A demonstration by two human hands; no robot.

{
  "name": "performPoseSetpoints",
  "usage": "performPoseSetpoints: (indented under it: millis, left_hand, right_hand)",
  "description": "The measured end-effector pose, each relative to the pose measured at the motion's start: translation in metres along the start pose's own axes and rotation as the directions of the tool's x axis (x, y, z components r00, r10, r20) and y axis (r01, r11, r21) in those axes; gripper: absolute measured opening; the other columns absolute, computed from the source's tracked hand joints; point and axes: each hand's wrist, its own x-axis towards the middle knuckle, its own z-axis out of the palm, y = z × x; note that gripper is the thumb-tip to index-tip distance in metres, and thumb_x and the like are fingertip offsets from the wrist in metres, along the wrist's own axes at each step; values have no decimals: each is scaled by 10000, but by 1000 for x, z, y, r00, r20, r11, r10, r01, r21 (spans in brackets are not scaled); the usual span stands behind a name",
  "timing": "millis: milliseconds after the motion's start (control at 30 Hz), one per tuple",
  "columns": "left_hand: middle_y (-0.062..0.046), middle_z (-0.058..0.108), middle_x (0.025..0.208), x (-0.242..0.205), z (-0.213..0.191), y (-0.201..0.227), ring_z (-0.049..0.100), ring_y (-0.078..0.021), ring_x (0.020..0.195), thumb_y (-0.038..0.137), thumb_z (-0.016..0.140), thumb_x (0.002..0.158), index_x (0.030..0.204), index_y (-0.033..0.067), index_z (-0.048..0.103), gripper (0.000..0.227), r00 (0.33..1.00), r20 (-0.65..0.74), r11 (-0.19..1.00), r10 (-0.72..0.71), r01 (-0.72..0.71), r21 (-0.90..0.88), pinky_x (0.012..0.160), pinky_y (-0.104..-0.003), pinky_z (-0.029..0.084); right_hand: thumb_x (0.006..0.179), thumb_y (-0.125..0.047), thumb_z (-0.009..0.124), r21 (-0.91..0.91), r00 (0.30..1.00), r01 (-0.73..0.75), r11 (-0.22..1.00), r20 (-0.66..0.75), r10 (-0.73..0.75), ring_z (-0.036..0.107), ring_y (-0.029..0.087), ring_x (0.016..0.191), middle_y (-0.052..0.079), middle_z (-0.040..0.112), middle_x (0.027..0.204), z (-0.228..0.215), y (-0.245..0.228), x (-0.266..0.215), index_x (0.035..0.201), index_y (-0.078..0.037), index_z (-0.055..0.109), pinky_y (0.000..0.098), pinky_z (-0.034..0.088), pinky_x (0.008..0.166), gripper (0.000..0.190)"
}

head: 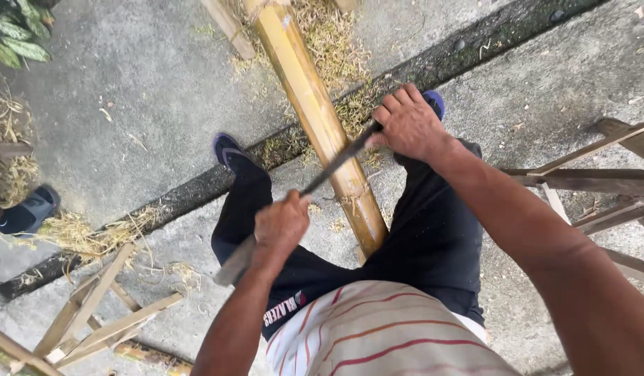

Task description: Scraping the outer layer of a bamboo pole with a machete to prepare it for manufacturing.

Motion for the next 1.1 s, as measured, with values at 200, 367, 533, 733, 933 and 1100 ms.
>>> performPoseSetpoints:
  millis: [200, 367, 533, 733, 933, 1100]
  left_hand:
    - [-191, 739, 750, 11, -33, 0, 732, -401, 767, 442, 496, 1041, 993, 95, 651, 383, 971, -238, 997, 28, -11, 73, 746, -571, 548]
    - [-206, 736, 770, -30, 10, 13, 742, -400, 764, 431, 508, 1010, 1018, 77, 651, 382, 998, -3, 998, 63, -63, 0, 739, -544, 570]
    - [-212, 735, 792, -1, -21, 4, 737, -411, 799, 458, 462, 1053, 1021, 68, 660, 439, 994, -75, 997, 79, -78, 12, 761, -554, 561]
    - [-209, 737, 842, -14, -4, 2, 729, -419, 832, 452, 418, 1045, 1052, 91, 670, 441, 993, -74, 996, 87, -86, 17, 782, -584, 540]
    - [-201, 753, 880, -18, -5, 7, 738, -390, 880, 510, 405, 1050, 1123, 103, 655, 483, 995, 93, 999, 30, -28, -25, 842, -551, 552]
    - [-169, 749, 850, 25, -38, -17, 728, -374, 840, 516, 374, 1060, 1131, 114, 642, 488, 998, -54, 999, 24, -22, 30, 780, -563, 539]
  right_hand:
    - [906, -733, 558, 18, 994, -99, 995, 48, 98, 543, 306, 1114, 106, 600, 1015, -3, -1, 22, 1119, -55, 693, 495, 286, 1178, 723]
    - [827, -686, 589, 28, 967, -196, 980, 174, 188, 532, 297, 1150, 93, 608, 1066, -4, -33, -58, 1104, -96, 694, 482, 291, 1169, 660]
    - [867, -686, 602, 21, 984, -143, 989, 107, 140, 533, 315, 1151, 120, 615, 1067, -2, -12, -19, 1101, -77, 691, 487, 300, 1143, 658]
    - [915, -694, 586, 21, 976, -176, 984, 133, 172, 546, 316, 1172, 122, 625, 1088, -14, -23, -27, 1113, -48, 685, 489, 309, 1154, 683]
    - [822, -675, 609, 77, 961, -185, 980, 221, 164, 535, 309, 1195, 101, 629, 1098, -5, -18, -43, 1121, -96, 697, 481, 307, 1149, 658]
    - [931, -684, 588, 35, 984, -135, 990, 120, 130, 531, 319, 1203, 130, 618, 1123, 7, -6, 15, 1149, -76, 693, 492, 287, 1149, 654]
